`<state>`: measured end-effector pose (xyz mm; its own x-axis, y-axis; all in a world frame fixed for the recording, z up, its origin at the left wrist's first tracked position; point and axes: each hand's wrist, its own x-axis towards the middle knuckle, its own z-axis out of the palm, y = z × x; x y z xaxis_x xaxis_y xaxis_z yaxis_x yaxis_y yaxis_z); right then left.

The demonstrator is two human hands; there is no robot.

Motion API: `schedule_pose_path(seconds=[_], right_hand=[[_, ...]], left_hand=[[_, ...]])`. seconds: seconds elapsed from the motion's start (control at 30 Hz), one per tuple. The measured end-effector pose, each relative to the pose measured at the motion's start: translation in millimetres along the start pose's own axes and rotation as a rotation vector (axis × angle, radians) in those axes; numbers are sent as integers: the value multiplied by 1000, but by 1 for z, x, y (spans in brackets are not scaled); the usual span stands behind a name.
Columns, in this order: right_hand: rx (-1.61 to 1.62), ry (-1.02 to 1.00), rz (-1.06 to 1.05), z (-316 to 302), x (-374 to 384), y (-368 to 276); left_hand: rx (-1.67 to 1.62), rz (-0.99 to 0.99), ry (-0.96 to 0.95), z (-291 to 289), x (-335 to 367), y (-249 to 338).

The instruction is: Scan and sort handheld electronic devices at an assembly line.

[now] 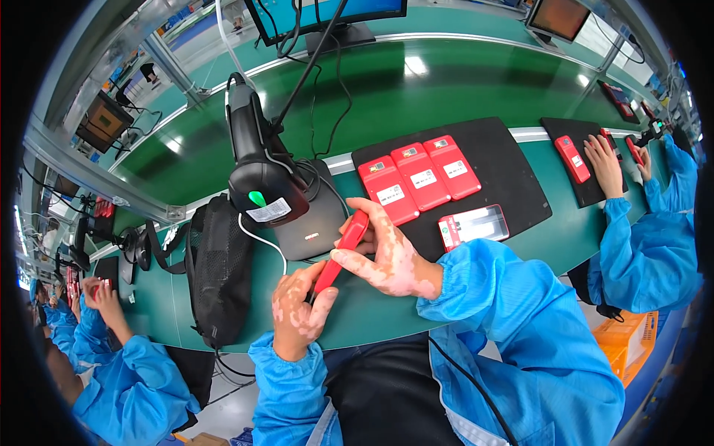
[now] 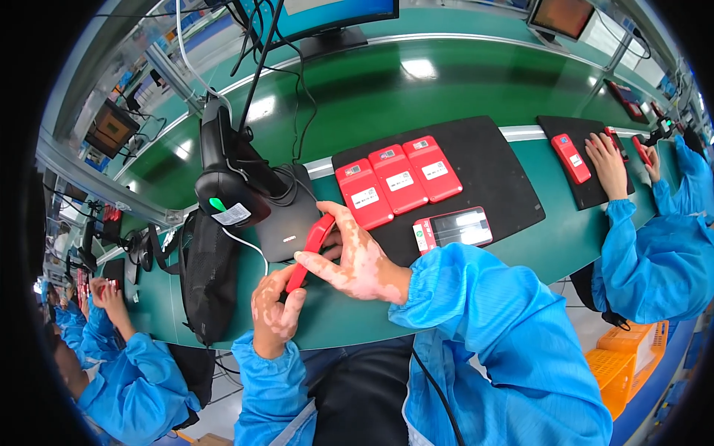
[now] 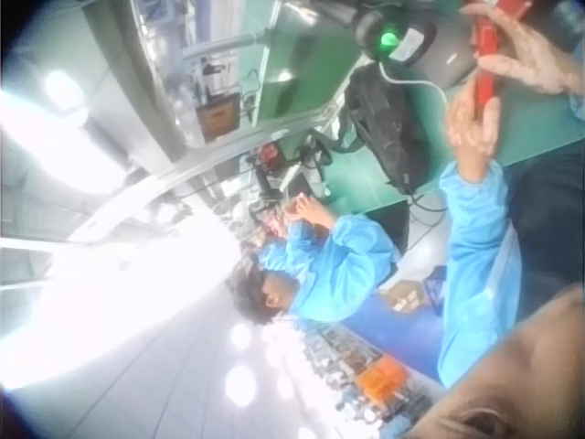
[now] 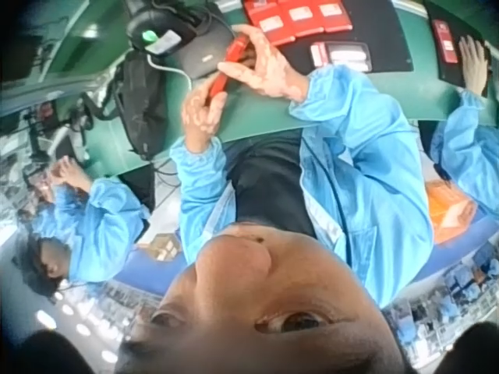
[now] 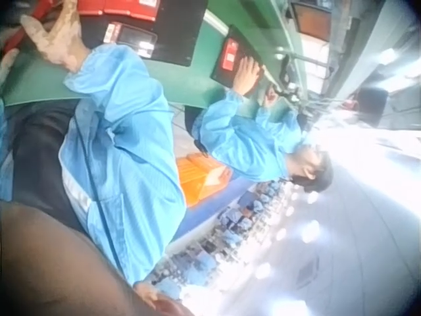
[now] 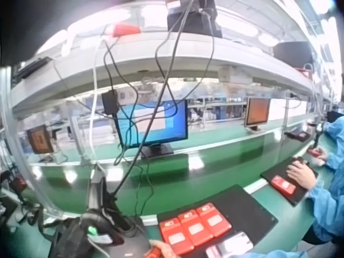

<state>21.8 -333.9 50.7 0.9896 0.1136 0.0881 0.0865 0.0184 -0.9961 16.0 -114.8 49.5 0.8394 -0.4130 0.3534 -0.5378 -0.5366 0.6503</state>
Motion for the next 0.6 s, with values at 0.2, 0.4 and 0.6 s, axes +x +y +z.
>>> schedule_pose_path(seconds=[0.2, 0.4, 0.6], right_hand=[[34, -33, 21, -3, -1, 0], [21, -35, 36, -2, -1, -4], [0, -40, 38, -3, -1, -5]], left_hand=[[11, -1, 0, 0, 0, 4], [-6, -6, 13, 1, -2, 4], [22, 31, 36, 0, -3, 0]])
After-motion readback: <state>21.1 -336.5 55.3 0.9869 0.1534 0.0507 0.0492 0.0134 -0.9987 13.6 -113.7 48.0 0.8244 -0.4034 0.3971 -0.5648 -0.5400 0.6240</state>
